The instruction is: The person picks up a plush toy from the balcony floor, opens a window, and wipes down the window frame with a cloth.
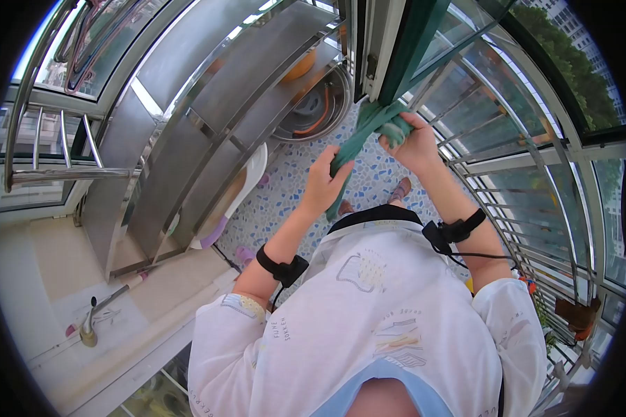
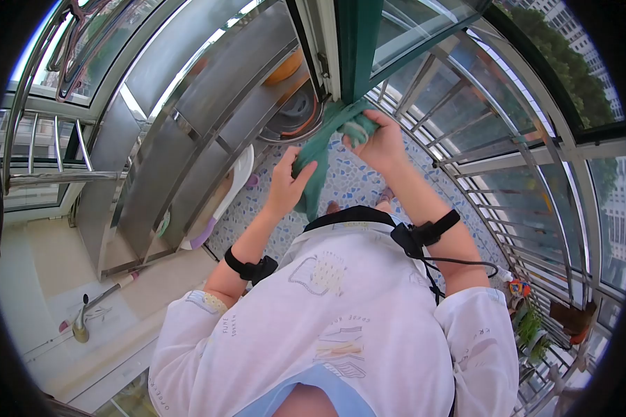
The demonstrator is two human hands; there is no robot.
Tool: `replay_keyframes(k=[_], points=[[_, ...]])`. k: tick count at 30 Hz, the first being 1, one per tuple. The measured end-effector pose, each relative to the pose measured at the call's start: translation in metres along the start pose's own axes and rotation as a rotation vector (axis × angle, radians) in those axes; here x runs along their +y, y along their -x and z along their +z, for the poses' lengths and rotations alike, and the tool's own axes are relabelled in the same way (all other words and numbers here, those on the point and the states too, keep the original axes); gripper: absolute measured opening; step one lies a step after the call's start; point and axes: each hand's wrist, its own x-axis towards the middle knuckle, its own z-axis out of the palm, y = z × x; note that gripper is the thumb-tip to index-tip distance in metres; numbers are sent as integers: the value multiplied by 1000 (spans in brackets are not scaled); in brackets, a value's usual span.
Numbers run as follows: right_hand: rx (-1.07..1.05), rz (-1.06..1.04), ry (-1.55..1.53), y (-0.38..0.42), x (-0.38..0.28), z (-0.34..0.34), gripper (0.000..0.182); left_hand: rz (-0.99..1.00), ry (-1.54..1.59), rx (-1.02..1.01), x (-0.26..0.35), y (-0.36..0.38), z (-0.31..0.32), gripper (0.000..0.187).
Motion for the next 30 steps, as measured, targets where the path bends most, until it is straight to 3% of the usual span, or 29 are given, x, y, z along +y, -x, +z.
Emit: replay_keyframes(k=[1, 3, 7, 11, 13, 14, 16, 20, 22, 25, 30], points=[[1, 5, 0, -4, -4, 0, 30, 11, 45, 37, 1, -5, 1, 21], [253, -108, -5, -9, -7, 11, 30, 21, 89, 75, 4, -13, 3, 21], [62, -112, -116, -19, -4, 4, 46, 1, 120, 83, 4, -18, 5, 20], [74, -51, -60, -34, 15, 3, 57, -35, 50, 88, -10, -8, 2, 19], [-77, 44, -199, -41, 20, -7, 70, -71, 55, 101, -11, -2, -1, 19], [-75, 44, -201, -42, 24, 2, 70, -104, 61, 114, -11, -1, -2, 19], [286, -112, -16, -41, 28, 26, 65, -84, 87, 137, -10, -1, -2, 19], [165, -132, -82, -47, 0, 5, 62, -75, 39, 135, -7, -4, 1, 20], [316, -279, 16, -51, -19, 9, 58, -51, 10, 115, -9, -11, 7, 21], [361, -404, 3, -57, -43, 11, 54, 21, -23, 74, -4, -35, 21, 22], [366, -436, -23, -54, -45, 14, 48, 100, 19, 32, -4, -57, 35, 21]])
